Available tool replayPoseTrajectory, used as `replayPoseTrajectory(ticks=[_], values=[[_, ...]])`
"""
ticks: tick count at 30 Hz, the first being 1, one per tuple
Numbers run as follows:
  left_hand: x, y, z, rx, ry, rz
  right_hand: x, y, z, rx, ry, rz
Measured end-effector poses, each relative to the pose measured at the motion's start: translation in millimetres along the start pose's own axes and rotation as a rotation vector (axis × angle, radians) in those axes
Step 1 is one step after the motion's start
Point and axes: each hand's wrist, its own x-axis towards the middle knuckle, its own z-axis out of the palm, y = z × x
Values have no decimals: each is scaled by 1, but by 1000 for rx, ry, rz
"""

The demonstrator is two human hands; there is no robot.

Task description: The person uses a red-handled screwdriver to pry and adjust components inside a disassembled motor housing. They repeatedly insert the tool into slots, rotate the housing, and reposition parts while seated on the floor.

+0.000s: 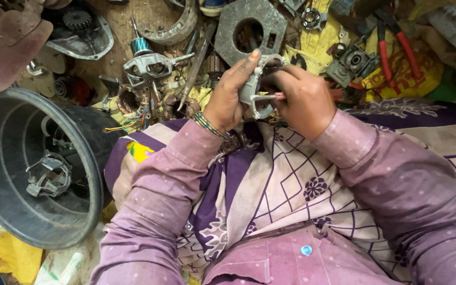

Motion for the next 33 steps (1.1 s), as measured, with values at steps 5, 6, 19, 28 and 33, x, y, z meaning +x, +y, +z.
replayPoseTrajectory(ticks=[5,6,19,28,33], values=[[-2,1,-3,-29,15,-14,-1,-4,-3,50,90,-59],[-2,1,-4,-5,12,0,-1,-4,-3,50,66,-30],[-5,43,-16,-202,-128,108,6,29,-44,196,329,53],[-117,166,-147,-613,-410,917,9,51,-24,115,287,186],[-89,155,-147,-432,-549,420,9,54,-17,133,265,98]])
